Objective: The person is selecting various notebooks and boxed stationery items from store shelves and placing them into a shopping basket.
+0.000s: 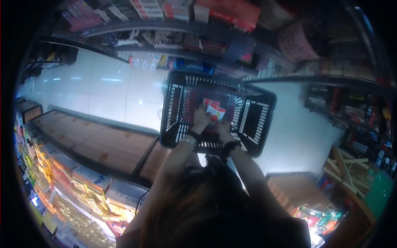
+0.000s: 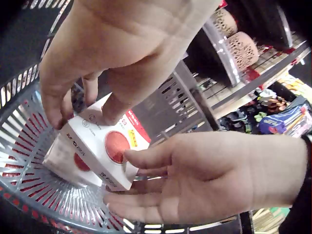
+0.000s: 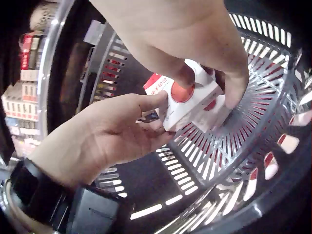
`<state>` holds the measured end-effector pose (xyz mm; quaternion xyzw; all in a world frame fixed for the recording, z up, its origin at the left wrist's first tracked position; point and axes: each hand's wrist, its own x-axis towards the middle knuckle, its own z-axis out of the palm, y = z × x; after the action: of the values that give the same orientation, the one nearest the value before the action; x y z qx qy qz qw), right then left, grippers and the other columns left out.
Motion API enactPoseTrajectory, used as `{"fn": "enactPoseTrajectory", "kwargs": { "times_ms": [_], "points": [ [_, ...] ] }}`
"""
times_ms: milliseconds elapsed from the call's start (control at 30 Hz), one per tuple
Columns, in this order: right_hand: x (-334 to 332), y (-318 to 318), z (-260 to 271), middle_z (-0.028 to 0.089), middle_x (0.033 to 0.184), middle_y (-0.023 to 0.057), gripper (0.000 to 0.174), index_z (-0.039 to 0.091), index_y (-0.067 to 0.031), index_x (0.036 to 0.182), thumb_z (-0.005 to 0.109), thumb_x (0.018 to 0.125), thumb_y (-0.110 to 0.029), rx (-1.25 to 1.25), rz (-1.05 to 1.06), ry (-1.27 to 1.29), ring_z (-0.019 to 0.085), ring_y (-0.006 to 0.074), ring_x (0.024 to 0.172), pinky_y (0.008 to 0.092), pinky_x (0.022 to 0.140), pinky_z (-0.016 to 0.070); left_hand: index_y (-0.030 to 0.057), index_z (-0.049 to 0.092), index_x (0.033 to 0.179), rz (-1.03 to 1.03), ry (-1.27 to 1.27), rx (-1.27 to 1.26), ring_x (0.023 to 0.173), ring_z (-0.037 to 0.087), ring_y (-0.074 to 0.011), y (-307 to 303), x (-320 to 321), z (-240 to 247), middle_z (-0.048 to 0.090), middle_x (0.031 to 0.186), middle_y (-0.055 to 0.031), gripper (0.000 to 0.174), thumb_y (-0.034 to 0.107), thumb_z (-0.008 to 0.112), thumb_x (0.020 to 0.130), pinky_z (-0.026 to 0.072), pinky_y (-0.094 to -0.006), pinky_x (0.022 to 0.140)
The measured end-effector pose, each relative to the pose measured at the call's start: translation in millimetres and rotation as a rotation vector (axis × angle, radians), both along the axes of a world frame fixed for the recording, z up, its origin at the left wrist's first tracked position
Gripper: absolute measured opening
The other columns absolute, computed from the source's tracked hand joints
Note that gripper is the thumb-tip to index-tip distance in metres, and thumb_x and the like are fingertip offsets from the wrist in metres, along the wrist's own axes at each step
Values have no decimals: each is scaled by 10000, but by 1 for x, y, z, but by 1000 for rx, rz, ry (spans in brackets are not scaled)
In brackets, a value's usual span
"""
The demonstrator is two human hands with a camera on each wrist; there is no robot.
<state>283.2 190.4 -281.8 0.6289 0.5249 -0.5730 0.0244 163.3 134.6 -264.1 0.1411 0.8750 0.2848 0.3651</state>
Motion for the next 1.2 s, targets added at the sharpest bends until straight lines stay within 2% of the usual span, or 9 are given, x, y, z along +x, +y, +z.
{"fn": "enactPoseTrajectory", "kwargs": {
  "times_ms": [100,167,200,233,467,600,900,1000,1200],
  "points": [
    [1,4,66,577,653,35,182,598,-16,955,619,795,-100,7,-51,235,511,90,503,243,415,386,21,478,1088,-111,-50,189,948,575,-372,-15,-11,27,592,996,-216,486,250,664,701,467,-417,794],
    [8,14,108,581,741,28,156,564,-44,948,622,806,-70,-144,-101,497,551,96,619,218,517,454,7,480,1100,-334,59,256,935,581,-329,-19,-25,35,586,987,-176,554,328,694,703,467,-386,782],
    [10,21,124,607,823,52,217,570,-15,1003,628,817,-111,-79,-8,519,584,117,698,233,569,482,11,484,1094,-204,-133,498,876,593,-275,-22,-31,68,592,952,-141,532,308,711,715,472,-364,746],
    [6,23,152,602,883,56,263,551,0,1043,630,816,-109,-92,-43,619,591,128,746,238,620,493,16,488,1094,-150,-75,661,872,588,-221,-26,-29,35,592,957,-123,511,274,724,721,473,-330,738],
    [-6,60,316,572,835,45,376,430,-20,1191,579,859,-116,232,314,790,570,93,703,217,605,466,-28,287,1210,-182,-211,850,936,573,-201,-19,-35,306,528,1072,-157,579,104,657,785,484,-312,758],
    [-2,99,413,593,828,57,376,458,22,1170,595,836,-85,293,301,990,587,109,663,227,584,478,21,175,1347,-321,-329,1036,1009,494,-193,-27,-33,395,426,1198,-165,721,63,633,793,456,-298,783],
    [-37,154,690,617,866,112,408,468,48,1181,573,836,-144,883,107,1442,581,141,595,226,490,458,-14,427,1160,-170,-413,926,984,563,-197,-70,-31,382,563,1084,-165,369,85,587,842,438,-294,858],
    [-60,185,749,621,877,121,434,465,43,1215,565,835,-141,1056,125,1365,582,140,581,218,477,433,10,457,1133,-95,-287,1046,813,581,-152,-94,-22,351,602,947,-100,359,156,612,844,469,-262,724],
    [-115,235,800,632,820,134,371,530,51,1137,564,823,-144,1011,53,1113,579,149,543,237,462,439,36,505,1109,78,-275,1002,821,568,-120,-135,-18,330,597,911,-46,293,187,581,870,452,-237,696]
  ]
}}
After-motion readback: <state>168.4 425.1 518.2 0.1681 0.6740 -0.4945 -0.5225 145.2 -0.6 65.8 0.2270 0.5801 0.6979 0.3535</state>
